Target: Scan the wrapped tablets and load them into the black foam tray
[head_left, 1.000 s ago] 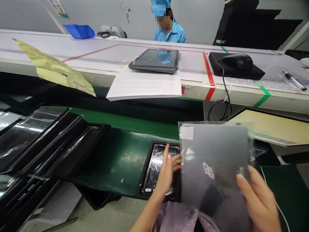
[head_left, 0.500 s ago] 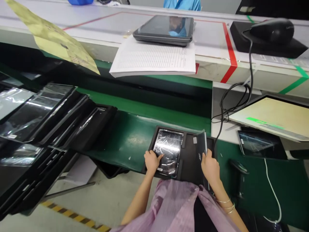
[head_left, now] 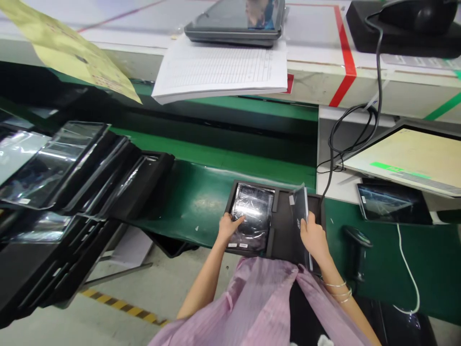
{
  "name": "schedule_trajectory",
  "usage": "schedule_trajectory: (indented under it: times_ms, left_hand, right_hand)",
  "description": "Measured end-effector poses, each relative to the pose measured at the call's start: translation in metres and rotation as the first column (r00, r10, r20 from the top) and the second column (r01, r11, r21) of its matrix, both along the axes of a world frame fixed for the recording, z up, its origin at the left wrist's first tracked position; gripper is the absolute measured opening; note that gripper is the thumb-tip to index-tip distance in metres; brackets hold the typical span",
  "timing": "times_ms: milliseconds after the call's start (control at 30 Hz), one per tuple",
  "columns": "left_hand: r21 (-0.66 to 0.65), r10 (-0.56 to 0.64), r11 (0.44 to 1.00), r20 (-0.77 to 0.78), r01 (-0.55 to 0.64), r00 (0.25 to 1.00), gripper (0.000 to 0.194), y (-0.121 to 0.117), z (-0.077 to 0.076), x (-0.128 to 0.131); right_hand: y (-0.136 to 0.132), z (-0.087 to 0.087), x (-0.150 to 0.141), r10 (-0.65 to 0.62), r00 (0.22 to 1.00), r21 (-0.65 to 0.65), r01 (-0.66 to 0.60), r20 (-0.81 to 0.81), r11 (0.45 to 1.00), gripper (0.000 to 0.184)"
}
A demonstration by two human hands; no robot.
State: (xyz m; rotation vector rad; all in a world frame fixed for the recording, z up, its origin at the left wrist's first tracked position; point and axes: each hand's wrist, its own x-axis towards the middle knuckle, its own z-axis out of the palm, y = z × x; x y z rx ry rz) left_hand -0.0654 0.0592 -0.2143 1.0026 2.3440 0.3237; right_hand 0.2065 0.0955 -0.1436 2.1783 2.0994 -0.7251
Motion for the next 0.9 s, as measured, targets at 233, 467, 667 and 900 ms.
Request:
schedule_trajectory:
  times_ms: [233,467,667,900]
  left_hand:
    - [0.189,-0.324,0.933,0.076,0.305,0.943,0.023,-0.004,0.08,0.045]
    - [0.118,-0.511,0.851,-0.043,0.512,0.858,0.034,0.021,0.114,0.139]
    - [0.173,-0.618,0.78,0.063,0.601,0.784,0.045,0.029,0.086,0.182]
    - [0.405,-0.758,0.652,0.38,0.642,0.53,0.036,0.011,0.056,0.161]
  right_hand:
    - [0.003,-0.005,0.011,-0.057,0.997,0.03,0.059,-0.051,0.998,0.04]
    - [0.003,-0.003,0.027,-0.158,0.981,0.087,0.168,-0.112,0.982,0.044]
    - [0.002,-0.006,0.019,-0.166,0.965,0.056,0.181,-0.204,0.982,0.05]
    - [0.01,-0.012,0.027,-0.192,0.929,0.007,0.205,-0.317,0.979,0.062]
